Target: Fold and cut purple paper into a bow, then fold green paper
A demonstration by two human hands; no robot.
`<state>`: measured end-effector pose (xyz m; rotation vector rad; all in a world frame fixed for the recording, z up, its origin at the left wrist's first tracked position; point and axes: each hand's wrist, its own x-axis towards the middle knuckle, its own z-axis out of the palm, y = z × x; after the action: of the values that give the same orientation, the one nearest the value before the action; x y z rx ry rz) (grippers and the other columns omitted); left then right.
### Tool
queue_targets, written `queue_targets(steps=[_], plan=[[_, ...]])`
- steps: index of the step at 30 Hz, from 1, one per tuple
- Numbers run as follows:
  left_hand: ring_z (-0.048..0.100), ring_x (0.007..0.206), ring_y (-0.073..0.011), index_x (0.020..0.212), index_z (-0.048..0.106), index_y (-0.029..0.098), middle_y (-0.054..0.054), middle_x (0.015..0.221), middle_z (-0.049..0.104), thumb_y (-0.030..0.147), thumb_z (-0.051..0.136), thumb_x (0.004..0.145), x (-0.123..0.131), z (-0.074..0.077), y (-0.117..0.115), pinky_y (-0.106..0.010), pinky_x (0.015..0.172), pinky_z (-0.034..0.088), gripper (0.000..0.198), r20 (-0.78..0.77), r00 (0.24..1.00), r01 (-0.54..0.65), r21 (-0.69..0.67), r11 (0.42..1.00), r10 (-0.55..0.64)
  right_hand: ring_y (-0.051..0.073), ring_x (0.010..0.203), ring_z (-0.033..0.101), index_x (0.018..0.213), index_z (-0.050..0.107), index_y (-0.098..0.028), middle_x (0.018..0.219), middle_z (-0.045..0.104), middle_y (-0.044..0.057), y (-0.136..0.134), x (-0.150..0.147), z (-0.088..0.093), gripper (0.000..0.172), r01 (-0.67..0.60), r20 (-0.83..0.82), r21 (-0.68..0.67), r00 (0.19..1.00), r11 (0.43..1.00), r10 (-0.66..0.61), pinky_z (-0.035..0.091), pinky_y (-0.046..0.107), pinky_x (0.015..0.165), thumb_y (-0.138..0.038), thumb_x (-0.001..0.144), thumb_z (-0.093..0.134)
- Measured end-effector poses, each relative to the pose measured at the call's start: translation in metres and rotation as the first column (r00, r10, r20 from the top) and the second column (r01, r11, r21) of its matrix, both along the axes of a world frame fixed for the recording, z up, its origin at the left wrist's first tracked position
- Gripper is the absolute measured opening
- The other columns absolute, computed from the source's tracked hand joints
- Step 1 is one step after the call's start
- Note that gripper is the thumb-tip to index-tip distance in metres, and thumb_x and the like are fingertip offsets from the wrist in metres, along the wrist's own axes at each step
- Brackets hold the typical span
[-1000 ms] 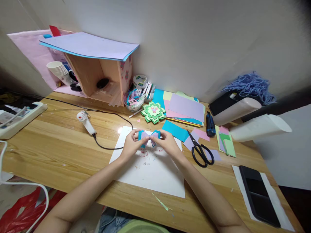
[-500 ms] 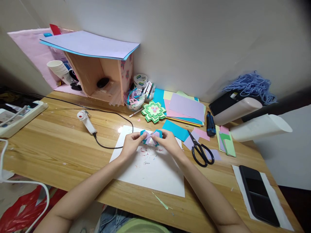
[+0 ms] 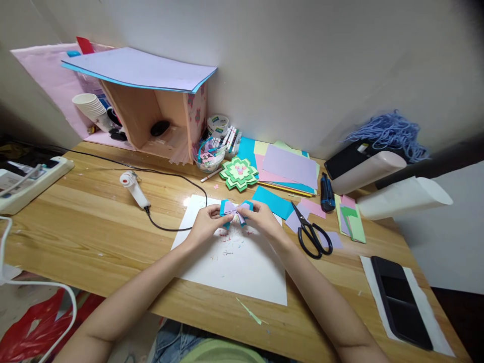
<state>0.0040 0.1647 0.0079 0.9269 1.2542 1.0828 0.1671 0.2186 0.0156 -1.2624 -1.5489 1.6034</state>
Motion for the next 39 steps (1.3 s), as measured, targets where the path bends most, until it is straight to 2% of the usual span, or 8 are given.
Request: queue_targets(steps=[7, 17, 23, 27, 30, 32, 34, 39], plan=[[0.065, 0.084, -0.0234, 0.087, 0.065, 0.011, -0.01, 0.089, 0.071, 0.039, 0.077, 0.057, -0.001, -0.003, 0.001, -0.034, 0.078, 0.051, 0.043, -0.021, 1.0, -0.011, -0.011, 1.0, 0.011, 0.009, 0.053, 0.042, 0.062, 0.05, -0.016, 0.057, 0.047, -0.004, 0.001, 0.001, -0.006, 0.027, 0.0, -0.001, -0.033, 1.0, 0.999, 0.0, 0.033, 0.022, 0.053, -0.04, 0.066, 0.063], [0.063, 0.092, -0.0251, 0.093, 0.062, 0.011, -0.01, 0.097, 0.069, 0.041, 0.073, 0.062, -0.001, 0.0, 0.001, -0.034, 0.082, 0.049, 0.045, -0.054, 0.994, 0.092, -0.004, 0.996, -0.092, 0.009, 0.052, 0.044, 0.061, 0.051, -0.017, 0.056, 0.048, -0.004, 0.002, 0.001, -0.001, 0.024, -0.073, 0.027, 0.026, 0.997, 0.997, 0.072, 0.034, 0.022, 0.052, -0.037, 0.069, 0.06], [0.062, 0.097, -0.0247, 0.099, 0.06, 0.013, -0.011, 0.103, 0.067, 0.046, 0.068, 0.066, 0.001, 0.0, 0.002, -0.034, 0.083, 0.049, 0.047, -0.058, 0.991, 0.122, 0.015, 0.992, -0.121, 0.009, 0.053, 0.045, 0.065, 0.057, -0.015, 0.056, 0.05, -0.004, 0.01, 0.007, -0.003, 0.023, -0.104, 0.069, 0.041, 0.993, 0.994, 0.101, 0.034, 0.021, 0.051, -0.037, 0.07, 0.061], [0.061, 0.098, -0.024, 0.102, 0.058, 0.013, -0.013, 0.106, 0.065, 0.046, 0.065, 0.07, 0.001, -0.003, 0.003, -0.037, 0.087, 0.048, 0.047, -0.117, 0.991, 0.072, 0.033, 0.997, -0.068, 0.009, 0.053, 0.045, 0.063, 0.055, -0.015, 0.056, 0.05, -0.005, 0.023, 0.03, 0.002, 0.026, -0.011, 0.0, 0.036, 1.0, 0.999, 0.011, 0.033, 0.021, 0.052, -0.039, 0.067, 0.065], [0.06, 0.1, -0.0231, 0.1, 0.058, 0.014, -0.012, 0.106, 0.064, 0.045, 0.062, 0.073, 0.001, -0.008, 0.003, -0.037, 0.091, 0.045, 0.041, -0.224, 0.974, 0.039, 0.039, 0.998, -0.029, 0.01, 0.054, 0.048, 0.066, 0.057, -0.015, 0.059, 0.055, -0.004, 0.041, 0.06, 0.005, 0.028, 0.108, -0.102, -0.033, 0.989, 0.994, -0.111, 0.037, 0.022, 0.055, -0.04, 0.063, 0.068], [0.06, 0.099, -0.0223, 0.099, 0.058, 0.016, -0.011, 0.105, 0.063, 0.045, 0.059, 0.075, 0.001, -0.011, 0.002, -0.037, 0.091, 0.045, 0.037, -0.291, 0.956, 0.044, 0.078, 0.996, -0.02, 0.012, 0.059, 0.053, 0.07, 0.059, -0.016, 0.065, 0.06, -0.001, 0.058, 0.08, 0.005, 0.03, 0.253, -0.154, -0.075, 0.953, 0.965, -0.262, 0.04, 0.024, 0.059, -0.04, 0.059, 0.072], [0.06, 0.097, -0.0221, 0.096, 0.059, 0.017, -0.01, 0.102, 0.064, 0.044, 0.056, 0.078, 0.003, -0.012, 0.002, -0.037, 0.089, 0.045, 0.033, -0.364, 0.931, 0.072, 0.116, 0.991, -0.025, 0.013, 0.062, 0.055, 0.074, 0.06, -0.016, 0.07, 0.062, 0.0, 0.077, 0.096, 0.005, 0.031, 0.327, -0.166, -0.061, 0.929, 0.943, -0.332, 0.041, 0.024, 0.059, -0.041, 0.059, 0.071], [0.06, 0.095, -0.0233, 0.094, 0.06, 0.019, -0.009, 0.1, 0.064, 0.043, 0.051, 0.081, 0.009, -0.012, 0.003, -0.037, 0.086, 0.045, 0.028, -0.488, 0.872, 0.119, 0.172, 0.978, -0.02, 0.013, 0.062, 0.055, 0.068, 0.058, -0.016, 0.066, 0.061, -0.001, 0.116, 0.105, 0.01, 0.033, 0.34, -0.199, -0.061, 0.917, 0.938, -0.345, 0.041, 0.023, 0.061, -0.041, 0.052, 0.072]])
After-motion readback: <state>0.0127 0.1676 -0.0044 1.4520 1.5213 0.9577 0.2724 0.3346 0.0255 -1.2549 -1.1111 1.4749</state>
